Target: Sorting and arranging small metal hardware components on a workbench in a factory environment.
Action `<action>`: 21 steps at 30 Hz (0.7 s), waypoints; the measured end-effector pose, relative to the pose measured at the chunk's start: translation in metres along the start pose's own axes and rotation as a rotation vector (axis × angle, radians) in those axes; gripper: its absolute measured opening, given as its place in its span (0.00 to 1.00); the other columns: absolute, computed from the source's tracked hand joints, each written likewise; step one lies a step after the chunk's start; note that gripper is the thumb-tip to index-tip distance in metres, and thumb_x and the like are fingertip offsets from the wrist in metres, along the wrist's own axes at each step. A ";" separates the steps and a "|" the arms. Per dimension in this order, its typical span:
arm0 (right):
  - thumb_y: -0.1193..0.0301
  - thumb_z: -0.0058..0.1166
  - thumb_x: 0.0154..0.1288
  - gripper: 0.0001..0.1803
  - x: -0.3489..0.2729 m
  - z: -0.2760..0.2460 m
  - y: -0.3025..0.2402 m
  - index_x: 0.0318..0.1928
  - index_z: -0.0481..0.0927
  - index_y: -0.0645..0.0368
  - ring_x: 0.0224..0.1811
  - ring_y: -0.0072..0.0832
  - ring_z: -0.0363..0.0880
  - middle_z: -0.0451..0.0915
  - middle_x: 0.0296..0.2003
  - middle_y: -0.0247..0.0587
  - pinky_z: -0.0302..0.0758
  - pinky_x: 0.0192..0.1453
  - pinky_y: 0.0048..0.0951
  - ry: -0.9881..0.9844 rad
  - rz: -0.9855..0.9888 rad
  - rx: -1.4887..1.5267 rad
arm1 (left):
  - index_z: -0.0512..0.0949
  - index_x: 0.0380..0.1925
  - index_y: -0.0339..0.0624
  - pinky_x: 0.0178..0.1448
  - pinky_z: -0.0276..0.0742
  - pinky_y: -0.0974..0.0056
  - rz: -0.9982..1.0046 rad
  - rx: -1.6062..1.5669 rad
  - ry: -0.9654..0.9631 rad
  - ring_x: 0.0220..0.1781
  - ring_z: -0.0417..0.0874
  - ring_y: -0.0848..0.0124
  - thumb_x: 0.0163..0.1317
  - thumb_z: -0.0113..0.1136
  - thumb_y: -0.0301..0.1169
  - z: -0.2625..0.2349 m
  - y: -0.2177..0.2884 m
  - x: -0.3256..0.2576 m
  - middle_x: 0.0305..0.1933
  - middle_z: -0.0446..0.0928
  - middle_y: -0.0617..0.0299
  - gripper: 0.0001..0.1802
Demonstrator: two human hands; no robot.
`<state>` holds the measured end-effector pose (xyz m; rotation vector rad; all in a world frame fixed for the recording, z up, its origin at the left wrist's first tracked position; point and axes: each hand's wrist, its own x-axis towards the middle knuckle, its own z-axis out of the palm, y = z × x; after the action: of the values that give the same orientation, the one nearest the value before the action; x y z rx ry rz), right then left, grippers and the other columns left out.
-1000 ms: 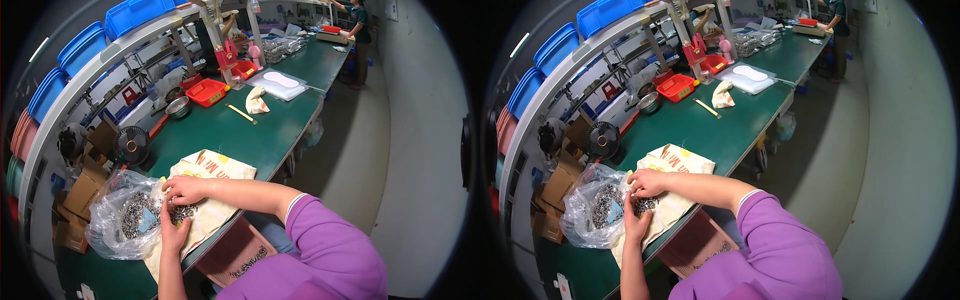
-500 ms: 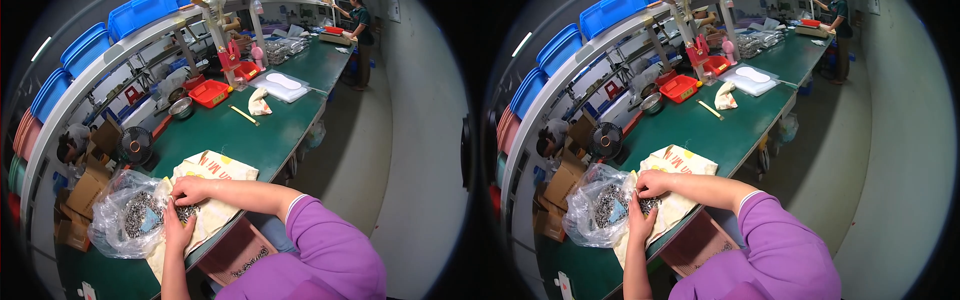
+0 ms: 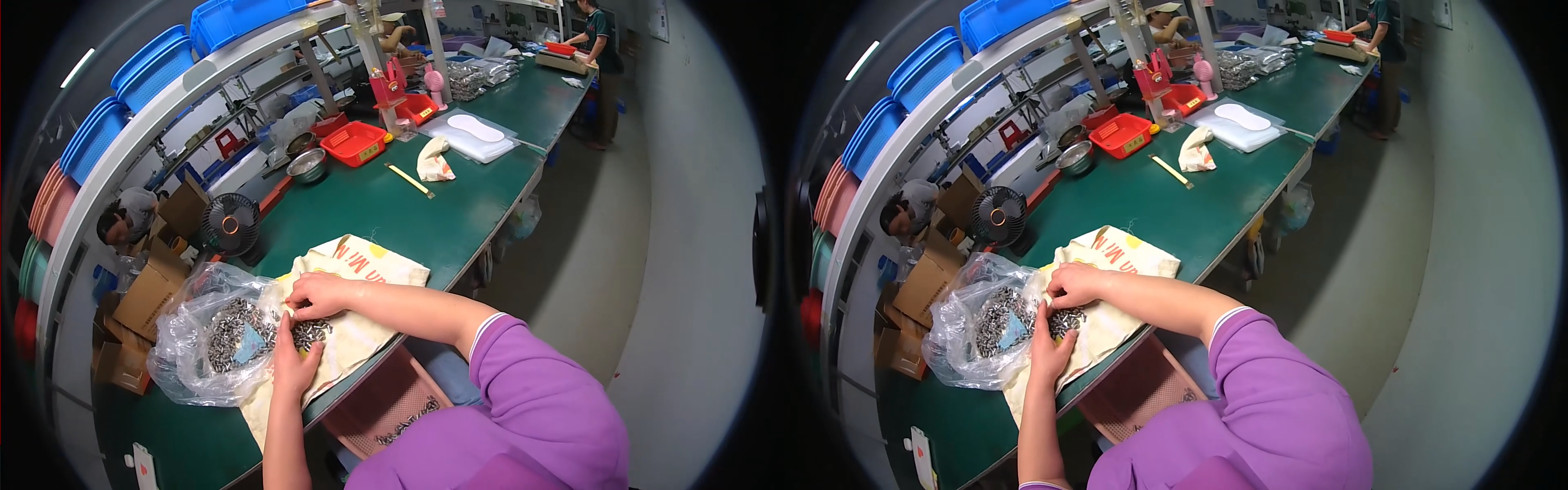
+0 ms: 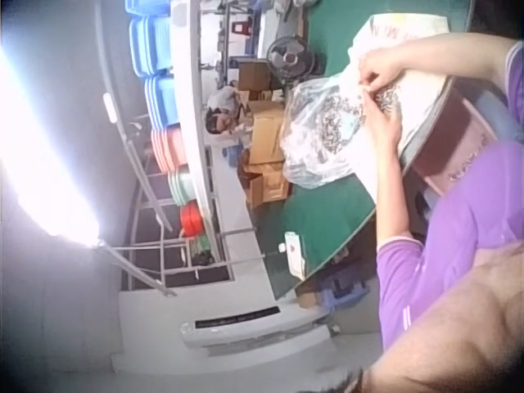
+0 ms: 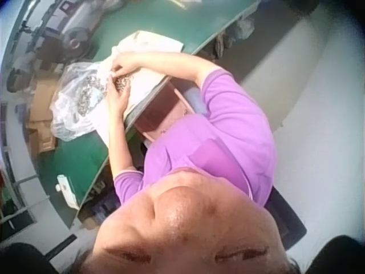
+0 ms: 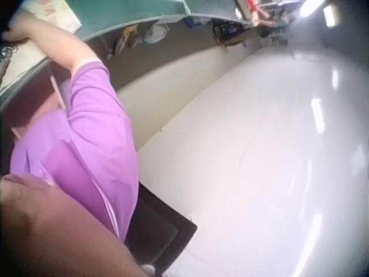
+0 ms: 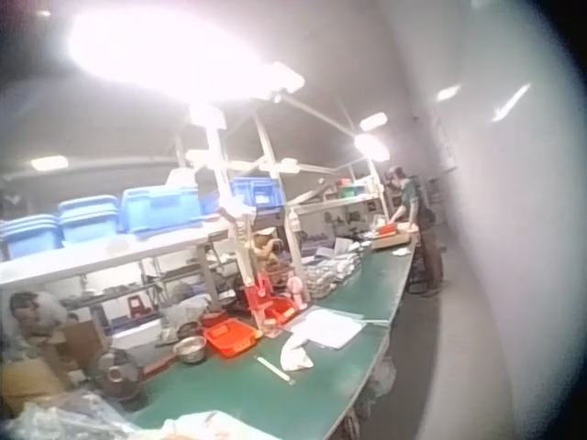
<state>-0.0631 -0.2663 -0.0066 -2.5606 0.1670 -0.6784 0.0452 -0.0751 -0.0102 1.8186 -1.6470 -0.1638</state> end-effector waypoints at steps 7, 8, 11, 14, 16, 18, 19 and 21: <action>0.52 0.61 0.61 0.17 -0.002 -0.004 -0.007 0.37 0.87 0.52 0.49 0.41 0.78 0.81 0.36 0.39 0.73 0.57 0.43 -0.021 0.019 0.027 | 0.57 0.73 0.34 0.73 0.66 0.53 -0.020 0.010 -0.001 0.69 0.71 0.48 0.54 0.72 0.32 -0.002 0.006 -0.003 0.68 0.68 0.40 0.49; 0.52 0.61 0.61 0.17 0.000 -0.005 -0.007 0.37 0.87 0.52 0.49 0.41 0.78 0.81 0.36 0.39 0.73 0.57 0.43 -0.019 0.016 0.027 | 0.57 0.73 0.34 0.73 0.66 0.53 -0.019 0.013 0.001 0.69 0.71 0.48 0.54 0.72 0.32 -0.004 0.005 -0.001 0.68 0.68 0.40 0.49; 0.52 0.61 0.61 0.17 -0.001 -0.004 -0.002 0.33 0.85 0.53 0.48 0.41 0.78 0.81 0.36 0.39 0.74 0.55 0.43 0.027 -0.016 0.035 | 0.57 0.73 0.35 0.73 0.66 0.53 -0.005 0.004 -0.003 0.69 0.71 0.48 0.55 0.72 0.32 -0.002 0.004 0.000 0.68 0.68 0.40 0.48; 0.52 0.61 0.62 0.18 -0.002 -0.002 0.001 0.33 0.85 0.54 0.46 0.42 0.79 0.82 0.36 0.40 0.73 0.54 0.43 0.051 -0.014 0.041 | 0.57 0.73 0.35 0.73 0.67 0.53 0.002 0.003 -0.007 0.68 0.72 0.48 0.55 0.72 0.32 -0.003 0.006 0.003 0.67 0.69 0.40 0.48; 0.51 0.61 0.61 0.18 0.000 -0.002 0.002 0.33 0.85 0.54 0.46 0.41 0.79 0.82 0.36 0.39 0.73 0.55 0.44 0.049 -0.012 0.042 | 0.57 0.73 0.33 0.72 0.67 0.53 0.007 0.008 0.012 0.68 0.73 0.49 0.54 0.72 0.31 -0.003 0.006 0.004 0.66 0.70 0.41 0.48; 0.51 0.61 0.61 0.18 0.000 -0.001 0.002 0.34 0.85 0.53 0.47 0.41 0.79 0.83 0.36 0.39 0.73 0.55 0.44 0.029 -0.006 0.031 | 0.57 0.73 0.33 0.73 0.66 0.55 -0.015 -0.007 0.001 0.69 0.72 0.51 0.55 0.71 0.31 -0.004 0.006 0.003 0.67 0.70 0.41 0.48; 0.50 0.61 0.61 0.18 0.000 -0.002 0.003 0.34 0.85 0.52 0.47 0.41 0.79 0.83 0.37 0.38 0.73 0.56 0.45 0.010 0.002 0.017 | 0.56 0.74 0.33 0.74 0.65 0.56 -0.035 -0.023 -0.010 0.69 0.72 0.52 0.55 0.70 0.31 -0.004 0.007 0.004 0.68 0.70 0.42 0.48; 0.50 0.61 0.59 0.18 0.000 -0.002 0.005 0.35 0.87 0.51 0.47 0.41 0.81 0.84 0.38 0.39 0.74 0.55 0.45 0.031 -0.006 0.018 | 0.56 0.74 0.32 0.75 0.64 0.56 -0.029 -0.025 -0.001 0.69 0.72 0.52 0.55 0.71 0.30 -0.003 0.008 0.005 0.67 0.70 0.42 0.48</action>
<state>-0.0640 -0.2715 -0.0078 -2.5354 0.1631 -0.7195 0.0412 -0.0781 -0.0023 1.8246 -1.6130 -0.1968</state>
